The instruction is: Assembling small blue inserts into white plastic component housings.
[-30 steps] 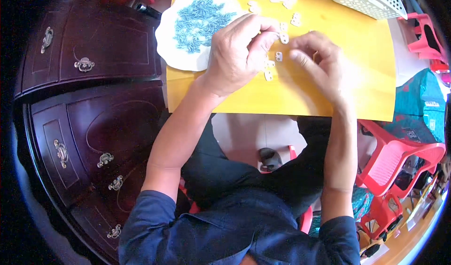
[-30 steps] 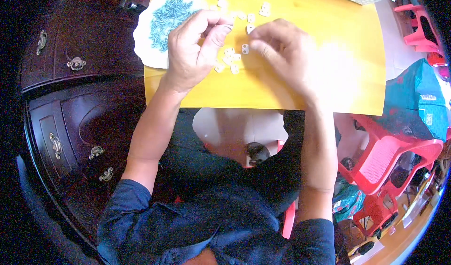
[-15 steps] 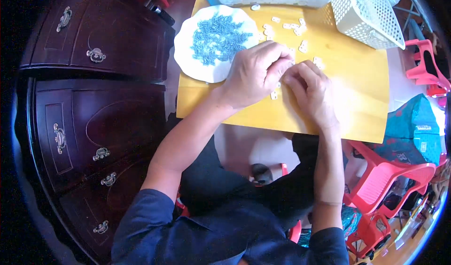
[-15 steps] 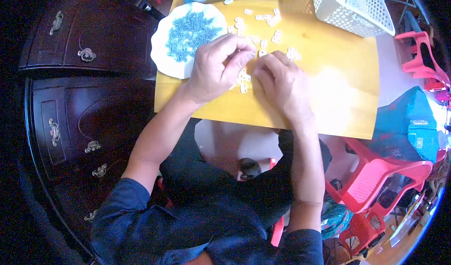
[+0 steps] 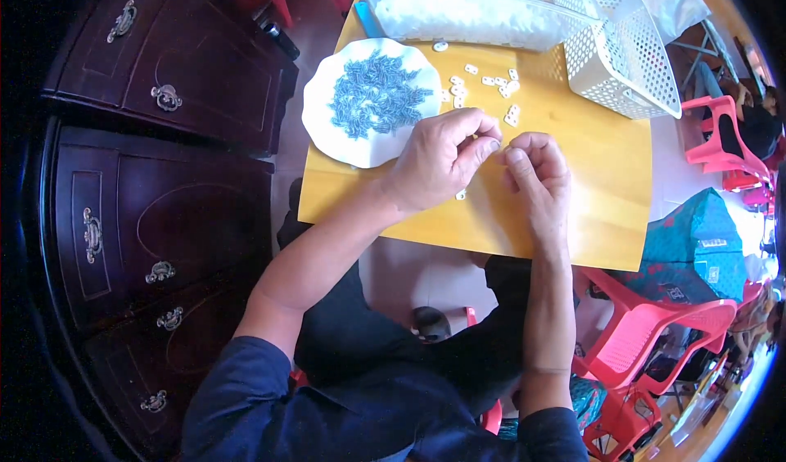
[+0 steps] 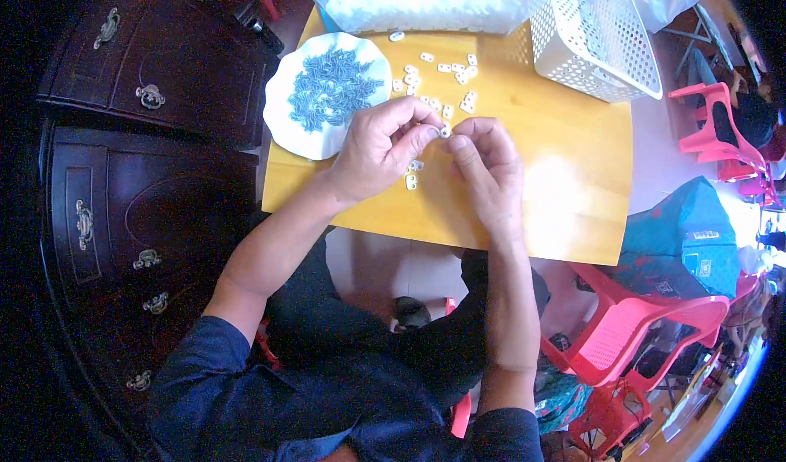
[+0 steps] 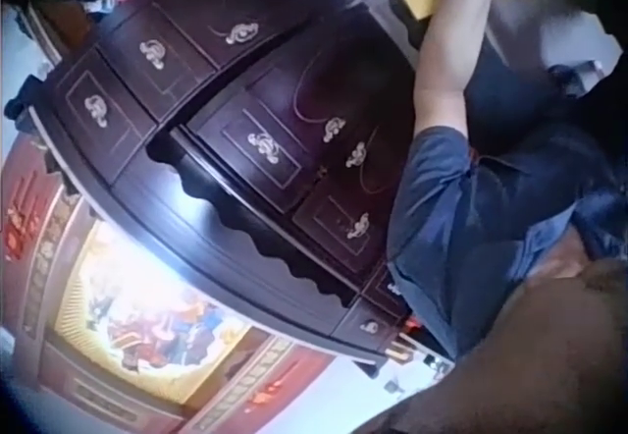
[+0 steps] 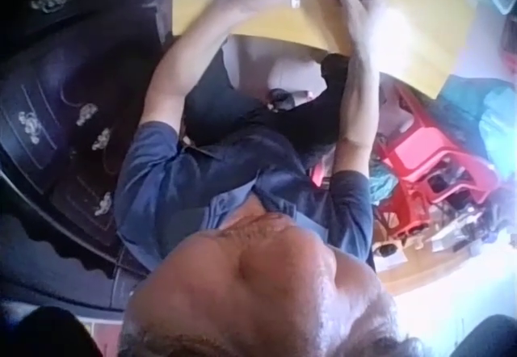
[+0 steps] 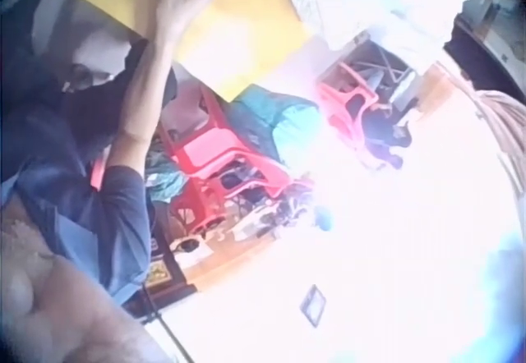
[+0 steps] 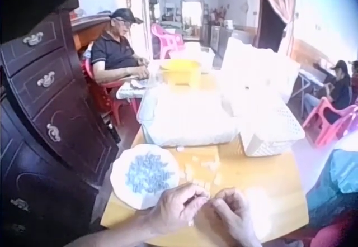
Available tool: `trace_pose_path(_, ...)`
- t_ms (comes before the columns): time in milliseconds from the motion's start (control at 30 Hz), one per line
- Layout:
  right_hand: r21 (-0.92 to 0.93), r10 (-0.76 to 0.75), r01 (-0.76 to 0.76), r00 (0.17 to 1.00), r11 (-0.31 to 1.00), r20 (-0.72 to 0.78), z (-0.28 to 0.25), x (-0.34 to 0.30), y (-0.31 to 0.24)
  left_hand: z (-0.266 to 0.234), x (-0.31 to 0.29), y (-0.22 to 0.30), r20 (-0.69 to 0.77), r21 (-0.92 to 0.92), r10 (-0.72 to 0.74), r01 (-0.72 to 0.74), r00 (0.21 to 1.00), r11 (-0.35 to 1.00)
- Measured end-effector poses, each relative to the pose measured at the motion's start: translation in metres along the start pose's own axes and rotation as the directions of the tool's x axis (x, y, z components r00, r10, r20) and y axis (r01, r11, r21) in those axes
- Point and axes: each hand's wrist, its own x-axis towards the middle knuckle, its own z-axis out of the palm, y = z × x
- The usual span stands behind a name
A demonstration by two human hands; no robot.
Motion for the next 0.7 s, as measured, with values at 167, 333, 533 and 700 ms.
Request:
trace_pose_path(167,0.025,0.052,-0.052,0.998,0.998,-0.024,-0.001,0.001,-0.006,0.007,0.002,0.001,0.032,-0.176,-0.107,0.111,0.994,0.978)
trace_pose_path(333,0.060,0.109,-0.106,0.993,0.993,-0.050,-0.005,0.001,-0.007,0.011,0.003,-0.003,0.064,-0.139,-0.111,0.119,0.992,0.983)
trace_pose_path(533,0.074,0.123,-0.117,0.989,0.990,-0.082,-0.004,-0.001,-0.013,0.018,0.003,-0.006,0.040,-0.178,-0.131,0.136,0.991,0.975)
trace_pose_path(700,0.114,0.165,-0.155,0.983,0.981,-0.081,-0.010,-0.002,-0.008,0.022,0.003,-0.008,-0.024,-0.220,-0.120,0.112,0.992,0.969)
